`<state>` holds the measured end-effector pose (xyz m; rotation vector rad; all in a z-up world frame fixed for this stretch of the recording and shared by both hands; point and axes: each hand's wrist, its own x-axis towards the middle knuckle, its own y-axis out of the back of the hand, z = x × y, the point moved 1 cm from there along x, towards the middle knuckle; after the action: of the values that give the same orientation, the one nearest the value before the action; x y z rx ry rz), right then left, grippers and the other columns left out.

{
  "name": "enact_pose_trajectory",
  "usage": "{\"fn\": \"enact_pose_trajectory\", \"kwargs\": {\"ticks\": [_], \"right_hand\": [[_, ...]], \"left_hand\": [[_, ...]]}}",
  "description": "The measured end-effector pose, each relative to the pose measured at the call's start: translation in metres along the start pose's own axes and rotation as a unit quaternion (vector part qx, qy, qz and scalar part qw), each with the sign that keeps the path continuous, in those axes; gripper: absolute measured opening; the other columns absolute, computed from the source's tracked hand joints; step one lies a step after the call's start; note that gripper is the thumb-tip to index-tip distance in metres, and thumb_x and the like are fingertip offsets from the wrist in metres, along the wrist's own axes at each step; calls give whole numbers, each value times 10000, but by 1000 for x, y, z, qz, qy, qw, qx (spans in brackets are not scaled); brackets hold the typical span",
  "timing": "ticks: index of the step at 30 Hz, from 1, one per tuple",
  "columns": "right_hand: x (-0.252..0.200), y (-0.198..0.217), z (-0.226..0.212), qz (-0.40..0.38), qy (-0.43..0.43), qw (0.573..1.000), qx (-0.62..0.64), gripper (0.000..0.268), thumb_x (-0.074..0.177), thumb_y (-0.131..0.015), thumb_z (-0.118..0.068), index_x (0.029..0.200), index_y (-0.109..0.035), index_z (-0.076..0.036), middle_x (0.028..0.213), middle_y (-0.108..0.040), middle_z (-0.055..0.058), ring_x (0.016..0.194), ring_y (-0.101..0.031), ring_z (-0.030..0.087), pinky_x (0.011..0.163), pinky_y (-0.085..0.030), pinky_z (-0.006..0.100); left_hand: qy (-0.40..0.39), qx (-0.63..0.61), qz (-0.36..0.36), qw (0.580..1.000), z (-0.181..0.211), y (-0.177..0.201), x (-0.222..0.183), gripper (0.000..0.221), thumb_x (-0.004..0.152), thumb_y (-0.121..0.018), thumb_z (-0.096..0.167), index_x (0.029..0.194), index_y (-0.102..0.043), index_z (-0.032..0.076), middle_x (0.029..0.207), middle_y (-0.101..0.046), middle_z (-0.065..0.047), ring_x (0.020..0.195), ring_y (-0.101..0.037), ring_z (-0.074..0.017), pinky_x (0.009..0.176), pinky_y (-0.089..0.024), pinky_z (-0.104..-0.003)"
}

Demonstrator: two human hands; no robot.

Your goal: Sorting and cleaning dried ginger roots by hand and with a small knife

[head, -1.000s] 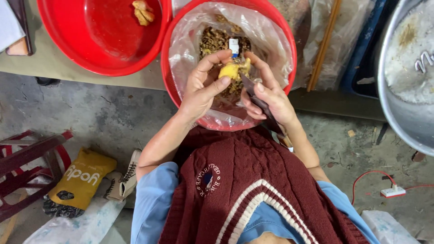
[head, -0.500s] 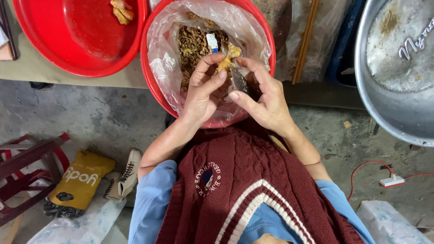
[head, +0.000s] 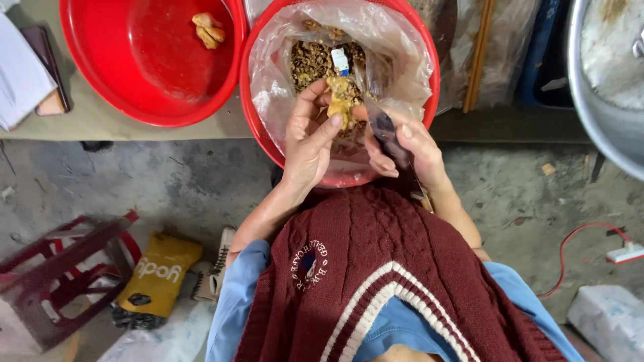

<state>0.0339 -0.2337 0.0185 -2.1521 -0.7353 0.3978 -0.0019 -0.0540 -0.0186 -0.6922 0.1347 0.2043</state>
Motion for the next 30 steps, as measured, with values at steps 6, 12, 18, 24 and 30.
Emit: {"fn": "enact_pose_trajectory", "kwargs": {"ticks": [6, 12, 18, 24, 30], "right_hand": [[15, -33, -10, 117, 44, 895, -429, 750, 888, -824, -289, 1526, -528, -27, 1155, -573, 102, 961, -509, 105, 862, -513, 269], [27, -59, -2, 82, 31, 831, -550, 725, 949, -736, -358, 1513, -451, -2, 1522, -549, 198, 1408, -561, 306, 1207, -454, 427], [32, -58, -3, 75, 18, 817, -572, 707, 940, -724, -405, 1485, -499, -14, 1465, -599, 158, 1292, -601, 250, 1054, -499, 368], [30, -55, -5, 93, 45, 835, -540, 525, 965, -723, -319, 1350, -580, 8, 1294, -661, 146, 1202, -634, 252, 1082, -495, 388], [25, -50, -4, 98, 26, 819, -564, 717, 940, -721, -426, 1479, -500, -9, 1361, -626, 133, 1115, -599, 206, 989, -514, 347]], "left_hand": [[-9, 49, -12, 999, 56, -24, 0, 509, 976, -767, 95, 1440, -558, 101, 1188, -544, -76, 1120, -568, -206, 1051, -510, -389], [10, 61, -23, 998, 51, 1, 5, 507, 989, -754, 53, 1450, -549, 99, 1231, -628, -42, 1139, -643, -147, 1015, -568, -296], [-18, 89, -31, 995, 50, 9, 4, 518, 1004, -741, 25, 1474, -544, 115, 1304, -658, -55, 1195, -653, -160, 1053, -587, -314], [-20, 131, -31, 991, 47, -2, -3, 521, 981, -760, 66, 1452, -541, 107, 1348, -624, -51, 1254, -590, -156, 1116, -536, -320], [0, 96, 0, 995, 46, -5, 8, 546, 980, -780, 86, 1472, -543, 95, 1279, -651, -57, 1179, -656, -149, 1021, -577, -279]]}}
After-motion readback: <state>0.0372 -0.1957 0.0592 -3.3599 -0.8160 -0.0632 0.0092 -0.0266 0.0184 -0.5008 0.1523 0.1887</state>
